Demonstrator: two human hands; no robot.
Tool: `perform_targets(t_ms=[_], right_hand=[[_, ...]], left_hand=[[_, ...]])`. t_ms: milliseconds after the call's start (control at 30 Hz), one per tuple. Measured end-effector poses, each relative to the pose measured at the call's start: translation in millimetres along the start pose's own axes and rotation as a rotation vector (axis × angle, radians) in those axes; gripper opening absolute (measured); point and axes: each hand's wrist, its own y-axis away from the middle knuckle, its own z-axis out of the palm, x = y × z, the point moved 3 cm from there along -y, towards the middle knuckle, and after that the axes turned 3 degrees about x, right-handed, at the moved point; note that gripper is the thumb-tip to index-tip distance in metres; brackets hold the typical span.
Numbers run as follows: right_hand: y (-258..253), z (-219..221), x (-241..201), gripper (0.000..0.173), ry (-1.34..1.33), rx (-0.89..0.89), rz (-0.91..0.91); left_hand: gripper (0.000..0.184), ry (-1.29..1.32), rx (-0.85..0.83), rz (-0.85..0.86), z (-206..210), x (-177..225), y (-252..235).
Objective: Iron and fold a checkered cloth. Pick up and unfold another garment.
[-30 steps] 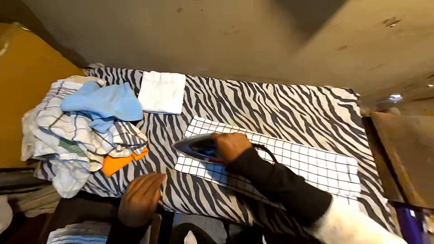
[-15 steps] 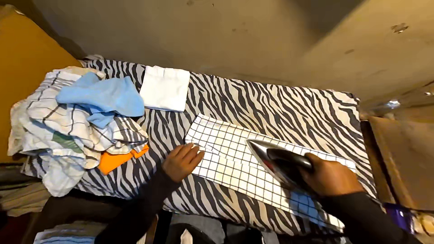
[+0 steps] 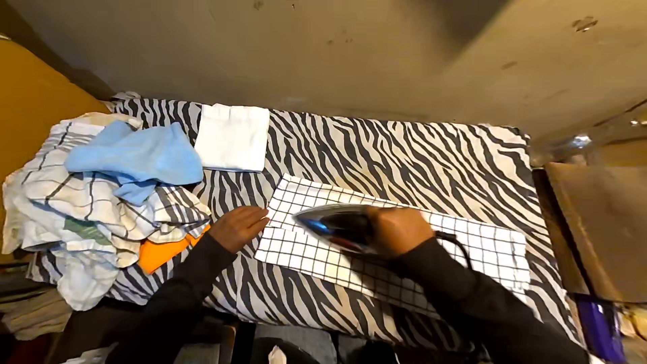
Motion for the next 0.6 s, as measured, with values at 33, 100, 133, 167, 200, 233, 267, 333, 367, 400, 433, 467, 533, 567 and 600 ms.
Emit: perform_targets(t_ms=[33,100,133,167,200,233,267,333,367,400,433,467,533,567,600], right_hand=[[-8,0,-19,0.024,-0.018,-0.044,-0.025],[-24,-2,-54,0.026,-0.056,-0.169,-0.043],[-33,-3,-68,0.027,-0.074,-0.208,-0.048],[-42,-2,-80,0.027,-0.09,-0.222,-0.05],[-50,-3,-92,0.027,-0.109,-0.23,-0.045],[-56,-3,-104,0.027,-0.129,-0.226,-0.038],[-62,-4,-117,0.027,-0.146,-0.222,-0.038],[-70,-4,-139,0.029,-0.181,-0.211,-0.049],[-73,-5,-145,0.029,-0.191,-0.208,-0.057],[-75,-7,-146,0.03,-0.2,-0.212,-0.055],[-76,-10,-141,0.031,-0.205,-0.217,-0.042],[-73,-13,-131,0.032,-0.204,-0.219,-0.016],[-56,-16,-92,0.034,-0.211,-0.227,0.07],[-42,-15,-64,0.035,-0.201,-0.208,0.125],[-25,-12,-33,0.037,-0.179,-0.182,0.192]], left_hand=[[0.023,-0.018,0.016,-0.015,-8,1,1],[0.025,-0.057,0.07,-0.089,-34,9,3],[0.026,-0.079,0.103,-0.13,-50,14,3],[0.027,-0.104,0.138,-0.164,-66,18,3],[0.026,-0.123,0.17,-0.191,-81,21,3],[0.026,-0.136,0.201,-0.212,-94,24,3],[0.025,-0.142,0.237,-0.226,-104,25,2],[0.023,-0.13,0.3,-0.249,-115,27,-3],[0.023,-0.118,0.317,-0.261,-117,27,-8],[0.023,-0.098,0.319,-0.271,-117,25,-15],[0.024,-0.074,0.309,-0.283,-113,22,-23],[0.026,-0.047,0.289,-0.293,-108,17,-31],[0.029,0.003,0.208,-0.311,-89,4,-46],[0.03,0.025,0.14,-0.333,-78,-2,-55],[0.031,0.048,0.047,-0.37,-66,-8,-67]])
